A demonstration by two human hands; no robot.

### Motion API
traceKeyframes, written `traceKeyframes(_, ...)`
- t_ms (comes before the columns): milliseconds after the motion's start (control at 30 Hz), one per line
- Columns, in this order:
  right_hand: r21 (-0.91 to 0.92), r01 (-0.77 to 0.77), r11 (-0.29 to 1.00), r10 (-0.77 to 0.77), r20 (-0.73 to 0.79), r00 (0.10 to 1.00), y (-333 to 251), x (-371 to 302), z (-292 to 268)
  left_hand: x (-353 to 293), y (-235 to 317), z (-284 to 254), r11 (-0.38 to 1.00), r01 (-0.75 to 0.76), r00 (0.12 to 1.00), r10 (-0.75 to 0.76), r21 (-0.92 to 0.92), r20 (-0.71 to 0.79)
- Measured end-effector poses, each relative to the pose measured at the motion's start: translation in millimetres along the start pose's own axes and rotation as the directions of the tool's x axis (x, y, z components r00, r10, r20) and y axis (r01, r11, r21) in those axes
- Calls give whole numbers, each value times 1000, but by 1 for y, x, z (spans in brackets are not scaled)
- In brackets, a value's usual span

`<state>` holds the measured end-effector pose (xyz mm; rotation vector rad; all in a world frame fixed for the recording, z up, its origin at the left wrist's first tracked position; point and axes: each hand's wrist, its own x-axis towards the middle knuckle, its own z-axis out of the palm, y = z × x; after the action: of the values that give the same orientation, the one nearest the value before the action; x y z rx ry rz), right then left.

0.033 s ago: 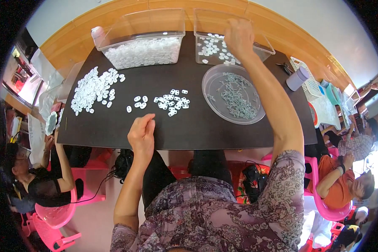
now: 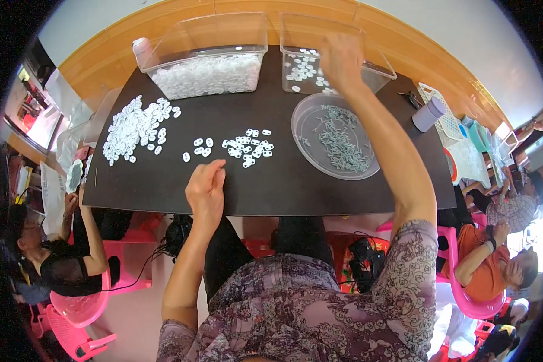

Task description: Manually assembling small white plastic components by inserting tiny grey parts into them.

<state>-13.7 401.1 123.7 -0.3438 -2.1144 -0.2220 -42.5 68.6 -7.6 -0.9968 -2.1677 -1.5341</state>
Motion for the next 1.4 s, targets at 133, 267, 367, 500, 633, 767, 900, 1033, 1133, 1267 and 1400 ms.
traceKeyframes(133,233,176,957,-187,27,982,-45,-47,-19,20,-10,20,950,-172,983,149,260,106)
traceKeyframes(267,344,156,926,-208,120,971,-70,-73,-46,29,-17,31,896,-232,957,141,379,253)
traceKeyframes(367,419,123,899,-208,162,965,-75,-88,-55,27,-13,32,919,-224,961,152,325,233)
traceKeyframes(500,460,78,884,-188,199,962,-84,-102,-64,23,-13,33,924,-226,960,158,308,231)
traceKeyframes(633,562,-2,827,-147,219,964,-106,-124,-63,17,-9,25,926,-244,954,176,289,242)
traceKeyframes(767,637,-36,770,-153,239,959,-131,-139,-61,14,-8,22,904,-264,952,188,336,243)
traceKeyframes(900,669,-77,739,-144,269,952,-146,-146,-57,17,-3,19,918,-227,958,150,326,243)
traceKeyframes(1033,669,-95,737,-149,298,943,-149,-149,-58,19,-11,18,934,-214,951,133,285,280)
traceKeyframes(1133,652,-132,747,-132,341,931,-147,-152,-61,18,-14,19,928,-232,948,148,292,281)
traceKeyframes(1267,653,-145,744,-107,331,938,-148,-158,-60,16,-15,18,960,-185,966,138,211,217)
traceKeyframes(1400,661,-201,723,-74,363,929,-151,-158,-61,18,-19,13,961,-190,971,154,200,182)
